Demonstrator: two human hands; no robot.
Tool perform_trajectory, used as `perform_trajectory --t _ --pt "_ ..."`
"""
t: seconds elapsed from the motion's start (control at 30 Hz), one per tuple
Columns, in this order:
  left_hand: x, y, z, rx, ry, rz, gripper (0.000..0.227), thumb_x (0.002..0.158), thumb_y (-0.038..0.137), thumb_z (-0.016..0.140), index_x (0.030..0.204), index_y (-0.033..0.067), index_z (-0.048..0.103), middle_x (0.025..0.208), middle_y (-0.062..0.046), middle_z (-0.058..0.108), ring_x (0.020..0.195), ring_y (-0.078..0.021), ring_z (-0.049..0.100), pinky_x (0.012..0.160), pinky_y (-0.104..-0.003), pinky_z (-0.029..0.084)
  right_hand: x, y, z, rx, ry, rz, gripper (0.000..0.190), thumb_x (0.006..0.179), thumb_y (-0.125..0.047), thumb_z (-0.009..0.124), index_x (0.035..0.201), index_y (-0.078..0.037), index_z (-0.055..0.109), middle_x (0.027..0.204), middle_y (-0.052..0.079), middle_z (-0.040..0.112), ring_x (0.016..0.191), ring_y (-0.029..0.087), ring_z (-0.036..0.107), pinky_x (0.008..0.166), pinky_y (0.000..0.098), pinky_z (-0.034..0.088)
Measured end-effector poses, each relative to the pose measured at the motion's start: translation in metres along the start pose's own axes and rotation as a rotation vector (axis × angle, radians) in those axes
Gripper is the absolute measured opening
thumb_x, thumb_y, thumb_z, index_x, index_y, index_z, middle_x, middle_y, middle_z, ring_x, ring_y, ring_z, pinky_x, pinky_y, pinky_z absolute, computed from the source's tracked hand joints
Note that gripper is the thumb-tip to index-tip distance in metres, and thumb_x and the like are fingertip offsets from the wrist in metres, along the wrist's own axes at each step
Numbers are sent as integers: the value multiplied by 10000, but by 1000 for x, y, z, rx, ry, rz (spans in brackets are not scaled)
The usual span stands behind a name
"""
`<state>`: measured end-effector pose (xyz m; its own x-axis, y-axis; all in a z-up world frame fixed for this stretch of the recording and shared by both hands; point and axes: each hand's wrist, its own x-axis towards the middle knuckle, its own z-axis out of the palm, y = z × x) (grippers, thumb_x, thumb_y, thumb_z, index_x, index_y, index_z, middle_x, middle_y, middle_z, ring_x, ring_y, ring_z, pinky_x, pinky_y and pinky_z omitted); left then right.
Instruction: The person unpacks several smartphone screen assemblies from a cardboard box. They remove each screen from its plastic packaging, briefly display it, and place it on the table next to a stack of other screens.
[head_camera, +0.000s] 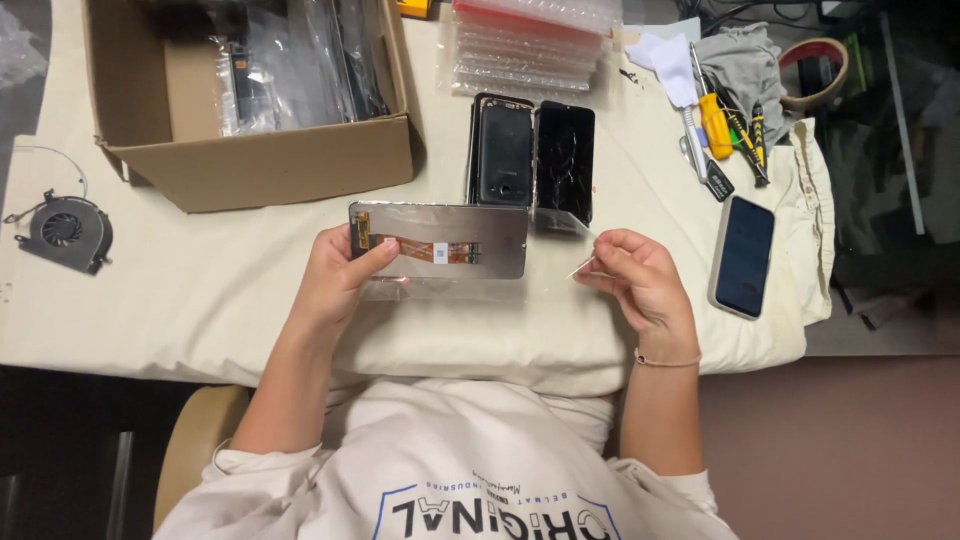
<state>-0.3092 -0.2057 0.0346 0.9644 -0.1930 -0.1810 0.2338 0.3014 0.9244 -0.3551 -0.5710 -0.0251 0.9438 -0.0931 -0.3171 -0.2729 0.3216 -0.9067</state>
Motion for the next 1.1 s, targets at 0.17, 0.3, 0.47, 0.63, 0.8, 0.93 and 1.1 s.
perform_trajectory --t 0.17,0.3,0.47,0.63,0.8,0.93,1.1 --pt "-5 2 9 20 13 13 104 833 19 814 853 3 714 683 -36 667 630 -59 593 615 -195 511 1 6 1 3 184 -189 176 901 -50 790 1027 29 696 824 191 722 827 266 747 882 435 630" --pt "2 -20 1 47 25 32 102 843 21 810 842 7 709 666 -30 653 623 -61 575 613 -186 491 -15 -7 27 -477 406 -405 246 864 -89 863 1093 -71 775 816 69 742 779 103 648 793 249 517" --pt "9 -40 -7 86 57 66 97 868 16 794 842 7 700 679 -45 659 637 -75 594 622 -206 517 -28 -10 41 -634 581 -566 209 817 -86 930 961 -114 781 727 10 743 624 34 514 635 175 386" --pt "2 -31 -3 -63 48 15 97 865 7 779 854 -17 685 694 -85 694 627 -129 666 628 -286 597 -22 -12 24 -127 261 -289 309 920 -107 755 1109 -94 511 838 102 701 444 49 470 401 155 315" --pt "3 -34 -7 -51 6 32 92 876 22 770 878 -23 690 718 -90 695 648 -116 661 640 -299 612 -19 -13 -5 21 9 -129 250 1018 -198 548 1115 27 594 949 290 730 384 140 570 303 152 307" --pt "6 -45 -14 -58 -3 38 90 876 19 770 876 -21 689 717 -93 697 634 -106 647 629 -284 607 -20 -29 -8 -111 -211 -19 266 967 -35 512 1133 115 657 1018 319 746 312 115 520 267 144 268" --pt "4 -46 -6 -33 -25 34 102 860 38 791 849 21 691 692 -31 673 635 -59 607 613 -206 544 -9 -39 14 -326 -383 -20 295 895 63 579 1142 37 737 682 215 715 261 61 418 266 165 234"
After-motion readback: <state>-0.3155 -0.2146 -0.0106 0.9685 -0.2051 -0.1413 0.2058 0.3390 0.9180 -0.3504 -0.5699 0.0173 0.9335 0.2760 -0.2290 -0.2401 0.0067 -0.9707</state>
